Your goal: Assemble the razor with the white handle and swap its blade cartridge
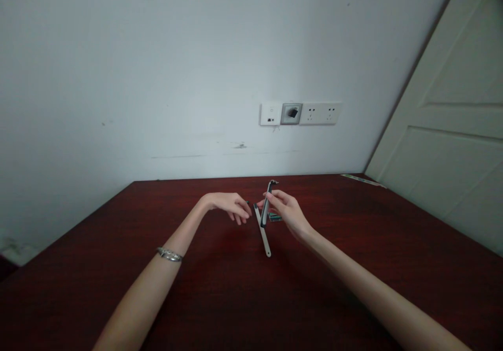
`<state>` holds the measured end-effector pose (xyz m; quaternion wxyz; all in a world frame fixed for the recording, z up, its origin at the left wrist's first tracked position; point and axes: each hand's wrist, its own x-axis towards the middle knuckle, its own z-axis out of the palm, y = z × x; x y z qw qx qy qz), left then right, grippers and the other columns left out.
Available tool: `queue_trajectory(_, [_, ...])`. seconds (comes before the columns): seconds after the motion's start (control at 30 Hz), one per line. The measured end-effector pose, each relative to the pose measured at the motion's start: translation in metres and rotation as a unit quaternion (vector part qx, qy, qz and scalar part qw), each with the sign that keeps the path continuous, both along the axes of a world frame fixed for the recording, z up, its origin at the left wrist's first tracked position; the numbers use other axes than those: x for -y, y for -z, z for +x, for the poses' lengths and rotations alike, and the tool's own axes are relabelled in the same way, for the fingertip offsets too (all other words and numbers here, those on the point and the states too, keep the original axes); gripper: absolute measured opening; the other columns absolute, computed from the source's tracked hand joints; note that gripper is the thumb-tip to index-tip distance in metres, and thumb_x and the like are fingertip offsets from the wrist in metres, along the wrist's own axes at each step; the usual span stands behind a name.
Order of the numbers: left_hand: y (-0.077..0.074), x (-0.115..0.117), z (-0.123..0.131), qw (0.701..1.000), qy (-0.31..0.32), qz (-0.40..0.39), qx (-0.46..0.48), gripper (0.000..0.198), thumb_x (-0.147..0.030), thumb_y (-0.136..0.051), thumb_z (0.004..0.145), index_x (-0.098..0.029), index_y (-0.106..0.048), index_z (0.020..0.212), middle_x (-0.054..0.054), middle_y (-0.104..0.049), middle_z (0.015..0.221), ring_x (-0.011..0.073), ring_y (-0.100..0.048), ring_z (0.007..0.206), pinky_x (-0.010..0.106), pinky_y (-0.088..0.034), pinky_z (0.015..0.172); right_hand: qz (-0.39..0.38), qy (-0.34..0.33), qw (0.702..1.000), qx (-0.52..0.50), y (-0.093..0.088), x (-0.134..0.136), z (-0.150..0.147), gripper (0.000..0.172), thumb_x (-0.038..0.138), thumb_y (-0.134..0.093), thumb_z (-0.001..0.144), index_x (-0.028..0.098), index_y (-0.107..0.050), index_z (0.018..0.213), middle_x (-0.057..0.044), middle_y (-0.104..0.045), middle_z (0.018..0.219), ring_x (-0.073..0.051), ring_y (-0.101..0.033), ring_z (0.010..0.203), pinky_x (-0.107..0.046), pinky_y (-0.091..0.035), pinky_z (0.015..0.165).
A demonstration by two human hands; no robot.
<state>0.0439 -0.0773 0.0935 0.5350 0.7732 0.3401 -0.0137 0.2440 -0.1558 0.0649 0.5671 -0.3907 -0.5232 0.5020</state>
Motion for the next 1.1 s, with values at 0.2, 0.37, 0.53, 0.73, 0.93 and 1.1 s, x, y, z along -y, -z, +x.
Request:
queue_trajectory(0.2, [0.011,0.015,0.022,0.994,0.048,-0.062,0.082,0.033,-0.032,-0.073,0.068,-0.017,-0.067,0.096,0.01,-0.071,0.091,0.0216,-0.068,0.082,0.031,-0.053,0.074,0.057,0.051,0.996,0.045,0.003,-0.004,0.002,0.027,0.044,-0.07,0.068,0.017,-0.065,0.072,-0.002,-0.065,0.069,-0.014,-0.057,0.062,-0.026,-0.043,0.059])
queue_trajectory(0.37, [0.021,0.022,0.039,0.981,0.036,-0.057,0.184,0.035,-0.032,-0.073,0.069,-0.013,-0.066,0.097,0.011,-0.069,0.093,0.0209,-0.068,0.081,0.033,-0.051,0.079,0.054,0.062,0.995,0.056,0.008,-0.007,0.003,0.028,0.044,-0.072,0.066,0.018,-0.063,0.07,0.001,-0.057,0.059,-0.011,-0.048,0.052,-0.023,-0.037,0.047])
queue_trajectory(0.53, [0.026,0.025,0.046,0.975,0.017,-0.071,0.211,0.032,-0.038,-0.068,0.074,-0.011,-0.062,0.09,0.012,-0.069,0.083,0.0193,-0.068,0.069,0.032,-0.053,0.068,0.051,0.049,0.996,0.062,0.012,-0.011,0.005,0.029,0.045,-0.07,0.067,0.017,-0.063,0.073,0.003,-0.052,0.053,-0.01,-0.044,0.048,-0.022,-0.034,0.045])
queue_trajectory(0.73, [0.008,0.021,0.033,0.974,-0.025,-0.029,0.224,0.031,-0.037,-0.065,0.077,-0.011,-0.06,0.093,0.013,-0.069,0.084,0.0198,-0.068,0.072,0.03,-0.053,0.065,-0.005,0.05,0.994,0.1,0.011,-0.017,0.017,0.044,0.06,-0.047,0.079,0.018,-0.06,0.074,0.003,-0.05,0.052,-0.01,-0.046,0.043,-0.023,-0.037,0.042])
queue_trajectory(0.93, [-0.012,0.021,0.022,0.966,-0.054,0.003,0.254,0.03,-0.035,-0.064,0.079,-0.009,-0.058,0.092,0.014,-0.069,0.084,0.0186,-0.068,0.071,0.029,-0.054,0.065,0.033,0.034,0.846,0.531,0.027,-0.01,0.015,0.04,0.052,-0.053,0.079,0.018,-0.055,0.057,-0.003,-0.058,0.059,-0.015,-0.055,0.057,-0.025,-0.037,0.053])
queue_trajectory(1.1, [-0.011,0.02,0.024,0.965,-0.073,0.011,0.253,0.032,-0.036,-0.066,0.076,-0.009,-0.057,0.089,0.013,-0.069,0.081,0.018,-0.067,0.068,0.03,-0.054,0.063,0.024,0.038,0.727,0.685,0.034,0.007,-0.003,0.047,0.06,-0.041,0.083,0.017,-0.063,0.079,-0.012,-0.067,0.083,-0.027,-0.065,0.079,-0.034,-0.045,0.065])
